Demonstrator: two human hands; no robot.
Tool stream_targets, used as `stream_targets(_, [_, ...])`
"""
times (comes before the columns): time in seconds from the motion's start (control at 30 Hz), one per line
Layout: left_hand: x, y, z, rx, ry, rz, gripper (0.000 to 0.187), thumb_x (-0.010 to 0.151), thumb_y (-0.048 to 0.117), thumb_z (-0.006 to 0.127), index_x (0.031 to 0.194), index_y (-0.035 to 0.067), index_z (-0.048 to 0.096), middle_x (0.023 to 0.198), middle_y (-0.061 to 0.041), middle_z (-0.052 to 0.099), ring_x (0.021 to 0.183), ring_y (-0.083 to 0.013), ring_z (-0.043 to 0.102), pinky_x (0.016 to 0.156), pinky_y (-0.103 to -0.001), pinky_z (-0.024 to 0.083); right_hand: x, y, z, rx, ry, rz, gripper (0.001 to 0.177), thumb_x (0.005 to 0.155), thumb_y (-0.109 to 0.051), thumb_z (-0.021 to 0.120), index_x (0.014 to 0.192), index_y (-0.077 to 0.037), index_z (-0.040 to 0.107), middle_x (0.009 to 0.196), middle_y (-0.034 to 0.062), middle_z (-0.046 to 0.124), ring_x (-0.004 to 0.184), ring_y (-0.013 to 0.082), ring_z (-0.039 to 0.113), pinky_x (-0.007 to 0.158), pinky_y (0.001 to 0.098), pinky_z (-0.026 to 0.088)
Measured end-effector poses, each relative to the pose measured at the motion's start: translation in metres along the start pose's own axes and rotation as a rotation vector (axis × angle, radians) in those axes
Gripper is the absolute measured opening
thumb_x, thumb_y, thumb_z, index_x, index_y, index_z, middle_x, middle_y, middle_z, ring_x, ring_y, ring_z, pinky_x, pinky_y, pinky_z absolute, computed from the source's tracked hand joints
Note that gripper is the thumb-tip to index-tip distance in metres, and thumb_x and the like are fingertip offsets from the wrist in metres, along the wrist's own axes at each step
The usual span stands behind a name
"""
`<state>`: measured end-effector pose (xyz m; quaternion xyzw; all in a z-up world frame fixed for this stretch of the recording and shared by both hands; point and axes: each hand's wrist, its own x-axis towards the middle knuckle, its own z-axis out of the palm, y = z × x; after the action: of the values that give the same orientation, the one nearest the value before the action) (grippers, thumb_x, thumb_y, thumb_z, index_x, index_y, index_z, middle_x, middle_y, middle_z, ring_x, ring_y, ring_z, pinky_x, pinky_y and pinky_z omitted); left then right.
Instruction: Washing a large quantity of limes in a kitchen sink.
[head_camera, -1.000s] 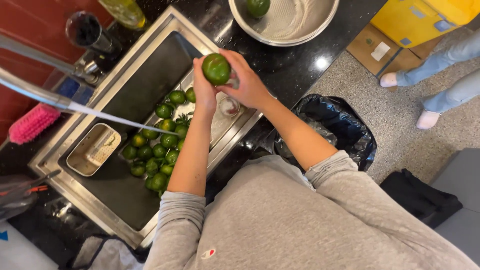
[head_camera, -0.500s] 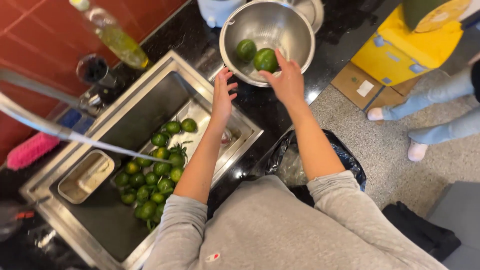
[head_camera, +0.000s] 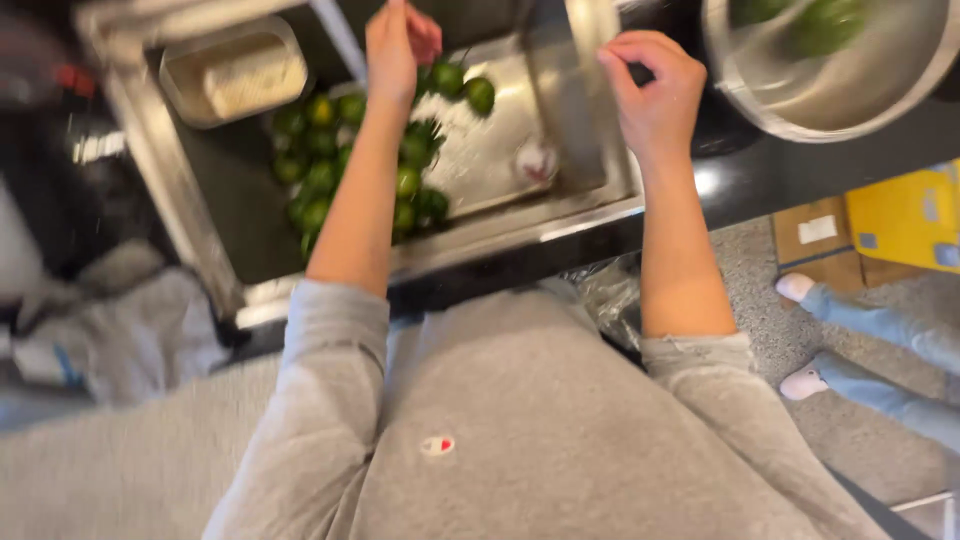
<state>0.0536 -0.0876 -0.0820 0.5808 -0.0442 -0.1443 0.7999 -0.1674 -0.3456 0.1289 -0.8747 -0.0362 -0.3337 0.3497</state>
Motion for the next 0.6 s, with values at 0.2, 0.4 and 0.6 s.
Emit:
stream_targets(0.2, [-0.034, -0.031, -0.087, 0.130, 0.117, -0.089, 0.022, 0.102, 0.032, 0.055, 0.097, 0.012, 0.064, 0.081, -0.006, 0.070, 0.061, -0.0159, 0.065, 0.056, -0.031, 0.051, -0.051, -0.010, 0.128, 0.265, -0.535, 0.641, 0.035, 0.105, -0.037, 0.061, 0.093, -0.009, 0.078, 0.088, 0.0070, 0.078, 0.080, 0.0191, 0.073, 0.072, 0.0294, 0.054])
stream_targets(0.4, [-0.109, -0.081, -0.127, 1.229, -0.293, -0.173, 0.032, 0.089, 0.031, 0.077, 0.110, 0.009, 0.067, 0.109, -0.014, 0.069, 0.102, -0.0340, 0.067, 0.087, -0.043, 0.054, -0.104, -0.019, 0.155, 0.020, -0.960, 0.436, 0.046, 0.103, -0.052, 0.055, 0.113, -0.012, 0.075, 0.102, 0.0134, 0.075, 0.086, 0.0312, 0.070, 0.077, 0.0422, 0.053])
stream_targets(0.6, [-0.120, -0.125, -0.126, 1.759, -0.805, 0.010, 0.044, 0.082, 0.020, 0.074, 0.125, 0.013, 0.063, 0.130, -0.010, 0.059, 0.119, -0.0336, 0.056, 0.089, -0.056, 0.049, -0.108, -0.029, 0.150, 0.023, -0.915, 0.634, 0.036, 0.100, -0.042, 0.060, 0.118, -0.012, 0.069, 0.097, 0.0115, 0.076, 0.082, 0.0287, 0.072, 0.080, 0.0423, 0.055])
